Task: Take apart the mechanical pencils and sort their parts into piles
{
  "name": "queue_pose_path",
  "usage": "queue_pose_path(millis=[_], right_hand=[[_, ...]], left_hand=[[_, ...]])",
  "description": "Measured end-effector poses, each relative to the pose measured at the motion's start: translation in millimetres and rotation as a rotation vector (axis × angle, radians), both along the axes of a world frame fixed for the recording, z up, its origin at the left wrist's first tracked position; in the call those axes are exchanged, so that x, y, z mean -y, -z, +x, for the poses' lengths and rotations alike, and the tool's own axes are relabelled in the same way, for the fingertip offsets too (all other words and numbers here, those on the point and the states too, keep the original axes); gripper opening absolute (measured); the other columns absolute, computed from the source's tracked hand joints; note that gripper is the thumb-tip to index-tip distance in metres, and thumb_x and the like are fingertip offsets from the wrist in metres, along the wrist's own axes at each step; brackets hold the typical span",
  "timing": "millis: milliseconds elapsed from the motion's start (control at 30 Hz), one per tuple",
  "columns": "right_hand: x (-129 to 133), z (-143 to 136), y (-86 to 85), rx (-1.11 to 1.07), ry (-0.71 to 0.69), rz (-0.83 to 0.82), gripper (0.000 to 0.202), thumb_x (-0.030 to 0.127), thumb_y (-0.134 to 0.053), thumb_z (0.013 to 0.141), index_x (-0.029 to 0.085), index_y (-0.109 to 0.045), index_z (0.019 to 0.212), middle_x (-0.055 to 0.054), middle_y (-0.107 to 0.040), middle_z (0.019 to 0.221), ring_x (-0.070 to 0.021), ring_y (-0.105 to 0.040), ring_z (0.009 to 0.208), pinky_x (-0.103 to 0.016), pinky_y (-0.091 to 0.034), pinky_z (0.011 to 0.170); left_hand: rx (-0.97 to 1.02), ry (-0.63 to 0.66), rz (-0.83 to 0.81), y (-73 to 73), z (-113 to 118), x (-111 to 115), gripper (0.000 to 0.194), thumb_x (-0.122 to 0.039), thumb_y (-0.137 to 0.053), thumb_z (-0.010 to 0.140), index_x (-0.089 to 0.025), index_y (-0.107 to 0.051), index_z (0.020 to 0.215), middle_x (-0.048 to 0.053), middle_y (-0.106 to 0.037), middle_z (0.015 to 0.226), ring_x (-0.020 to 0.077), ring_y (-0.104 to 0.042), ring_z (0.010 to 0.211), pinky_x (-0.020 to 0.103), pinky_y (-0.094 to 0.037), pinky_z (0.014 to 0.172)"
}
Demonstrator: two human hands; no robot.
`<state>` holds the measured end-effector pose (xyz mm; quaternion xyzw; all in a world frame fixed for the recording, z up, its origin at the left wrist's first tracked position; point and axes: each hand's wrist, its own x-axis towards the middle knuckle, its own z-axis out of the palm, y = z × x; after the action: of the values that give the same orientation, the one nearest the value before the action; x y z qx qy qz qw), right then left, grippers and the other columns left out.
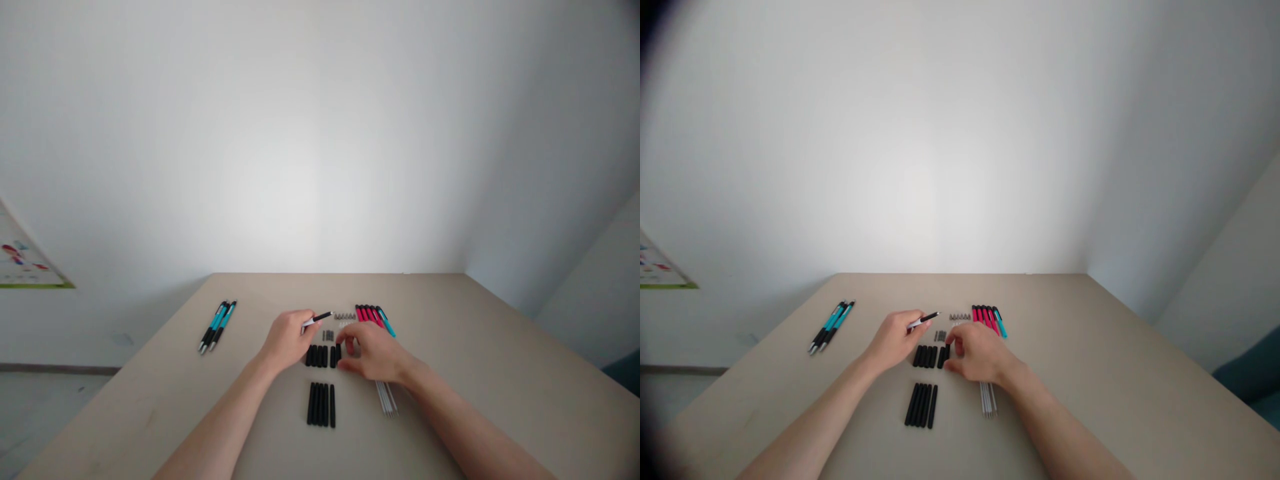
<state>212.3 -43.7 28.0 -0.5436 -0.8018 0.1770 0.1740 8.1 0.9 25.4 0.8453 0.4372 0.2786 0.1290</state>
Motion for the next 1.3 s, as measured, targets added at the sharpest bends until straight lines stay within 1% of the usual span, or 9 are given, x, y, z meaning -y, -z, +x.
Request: queue_pose_path(millis=[267,467,767,867,1000,1100,1200,1300], right_hand=[[1.3,-4.3,0.8,-0.024,0.009,-0.037,0.028,0.032,-0.071,0.065,0.022,-0.069,0.091,-0.001,-0.067,0.076,-0.0173,-0.057,0.072,-0.027,-0.037,0.065],[1.7,-6.5,1.1,-0.045,-0.001,-0.044,0.029,0.031,-0.070,0.065,0.022,-0.068,0.093,0.000,-0.066,0.075,-0.0165,-0.056,0.071,-0.025,-0.036,0.062],[2.1,-7.2,2.3,-0.061,-0.006,-0.070,0.030,0.031,-0.070,0.065,0.023,-0.068,0.094,0.001,-0.066,0.073,-0.0152,-0.056,0.067,-0.024,-0.034,0.058],[1.8,-6.4,2.8,-0.066,-0.013,-0.066,0.031,0.030,-0.070,0.065,0.023,-0.068,0.095,0.001,-0.065,0.073,-0.0150,-0.056,0.067,-0.024,-0.035,0.058],[1.5,-5.9,3.0,-0.074,-0.019,-0.067,0.032,0.029,-0.070,0.065,0.022,-0.068,0.096,0.001,-0.066,0.073,-0.0149,-0.056,0.067,-0.024,-0.035,0.059],[1.5,-6.4,2.7,-0.077,-0.024,-0.064,0.033,0.029,-0.071,0.064,0.022,-0.068,0.096,0.001,-0.065,0.074,-0.0151,-0.056,0.068,-0.024,-0.036,0.060],[1.6,-6.7,2.7,-0.077,-0.025,-0.062,0.033,0.030,-0.071,0.064,0.022,-0.067,0.097,0.001,-0.065,0.074,-0.0153,-0.056,0.069,-0.025,-0.036,0.061],[1.9,-5.9,3.0,-0.075,-0.026,-0.062,0.034,0.030,-0.071,0.064,0.022,-0.067,0.097,0.001,-0.065,0.074,-0.0149,-0.056,0.068,-0.024,-0.035,0.060]], left_hand=[[0.005,-0.002,-0.002,-2.1,0.1,0.7,0.028,-0.034,-0.046,0.088,-0.017,-0.057,0.068,-0.002,-0.050,0.056,0.0103,-0.040,0.052,0.020,-0.027,0.052],[0.011,-0.006,-0.018,-5.0,0.7,2.4,0.027,-0.033,-0.047,0.087,-0.017,-0.060,0.069,-0.002,-0.052,0.056,0.0103,-0.040,0.051,0.020,-0.027,0.051],[-0.013,-0.005,-0.009,-3.0,0.9,1.7,0.027,-0.033,-0.047,0.087,-0.018,-0.061,0.072,0.000,-0.057,0.059,0.0109,-0.045,0.052,0.020,-0.028,0.052],[-0.053,-0.029,-0.018,-3.6,0.1,1.5,0.025,-0.033,-0.047,0.088,-0.018,-0.063,0.075,0.002,-0.062,0.063,0.0122,-0.050,0.055,0.021,-0.030,0.053],[-0.156,-0.141,-0.075,-1.8,-2.1,-1.0,0.022,-0.033,-0.049,0.086,-0.020,-0.066,0.083,0.005,-0.067,0.069,0.0162,-0.058,0.061,0.024,-0.031,0.055],[-0.241,-0.208,-0.093,0.3,-3.9,-3.7,0.025,-0.035,-0.049,0.086,-0.020,-0.067,0.079,0.007,-0.068,0.070,0.0180,-0.061,0.063,0.025,-0.031,0.055],[-0.280,-0.208,-0.102,0.2,-6.1,-5.2,0.027,-0.035,-0.049,0.085,-0.019,-0.067,0.072,0.007,-0.067,0.068,0.0182,-0.060,0.061,0.025,-0.031,0.054],[-0.278,-0.148,-0.130,-1.2,-9.8,-5.6,0.023,-0.032,-0.051,0.082,-0.019,-0.066,0.069,0.006,-0.066,0.066,0.0170,-0.058,0.060,0.025,-0.030,0.054]])
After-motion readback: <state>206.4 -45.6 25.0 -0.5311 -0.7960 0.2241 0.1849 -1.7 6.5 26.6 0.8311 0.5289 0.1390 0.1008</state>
